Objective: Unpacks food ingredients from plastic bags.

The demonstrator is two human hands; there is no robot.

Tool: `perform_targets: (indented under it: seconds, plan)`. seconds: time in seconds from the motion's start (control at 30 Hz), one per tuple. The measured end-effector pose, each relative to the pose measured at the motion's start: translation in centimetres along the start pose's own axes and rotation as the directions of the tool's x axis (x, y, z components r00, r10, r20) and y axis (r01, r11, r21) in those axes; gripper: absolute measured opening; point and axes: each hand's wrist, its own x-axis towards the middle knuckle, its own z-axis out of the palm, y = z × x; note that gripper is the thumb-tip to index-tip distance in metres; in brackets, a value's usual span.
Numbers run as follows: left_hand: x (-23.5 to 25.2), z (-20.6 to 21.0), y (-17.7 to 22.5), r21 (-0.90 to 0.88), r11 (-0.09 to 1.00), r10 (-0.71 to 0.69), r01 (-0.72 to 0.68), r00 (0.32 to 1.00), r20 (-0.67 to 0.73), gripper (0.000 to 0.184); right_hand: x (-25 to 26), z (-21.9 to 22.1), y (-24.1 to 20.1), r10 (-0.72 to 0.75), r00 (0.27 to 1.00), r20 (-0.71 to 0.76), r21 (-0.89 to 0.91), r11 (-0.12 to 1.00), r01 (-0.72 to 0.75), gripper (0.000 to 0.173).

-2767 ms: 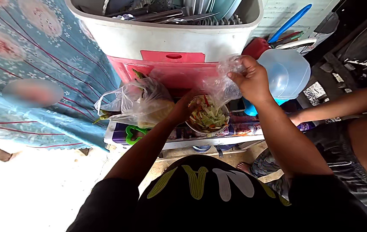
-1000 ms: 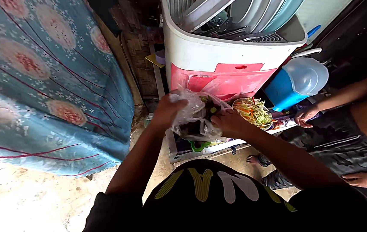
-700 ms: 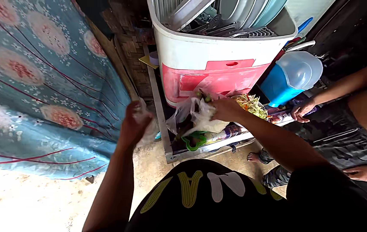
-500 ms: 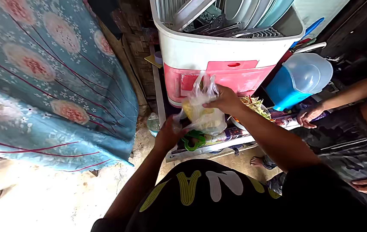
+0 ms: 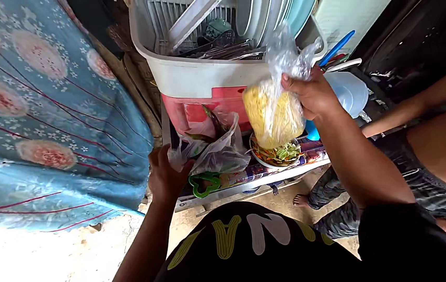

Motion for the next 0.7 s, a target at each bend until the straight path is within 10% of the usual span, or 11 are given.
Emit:
perform_targets:
  seconds: [0.1, 0.2, 0.33, 0.47, 0.57, 0.7]
  plan:
    - [-0.9, -0.6, 4.7, -0.291, 0.927, 0.229, -0.237, 0.972, -0.06, 0.072, -0.8, 0.9, 0.6, -0.013, 0.999, 0.046, -0.017, 1.0, 0.014, 0.024]
    - [-0.8, 0.9, 9.2, -0.711, 0.698, 0.173, 0.085, 0.944, 0.282, 0.099, -1.0, 4.4, 0.6, -0.105, 0.986, 0.132, -0.013, 0.994, 0.108, 0.033]
    - [-0.5, 1.8, 11.9, -0.876, 0.312, -0.041, 0.367, 0.927, 0.373, 0.033, -0.9, 8.3, 0.7, -0.161, 0.965, 0.208, 0.042, 0.987, 0.156, 0.046]
    - [0.5, 1.5, 9.5, -0.917, 0.234, -0.108, 0.322, 0.946, 0.305, 0.031, -5.1, 9.0, 3.8, -0.198, 0.933, 0.302, -0.195, 0.945, 0.264, 0.056]
    - [0.7, 0.9, 8.0, -0.93, 0.223, -0.114, 0.293, 0.955, 0.274, 0.022, -8.5, 10.7, 8.9, -0.506, 0.813, 0.289, -0.322, 0.749, 0.58, 0.049]
    - [2.0, 1.3, 4.0, -0.945, 0.181, 0.025, 0.27, 0.96, 0.279, 0.029, -11.4, 10.1, 9.8, -0.766, 0.381, 0.517, -0.42, 0.16, 0.893, 0.027]
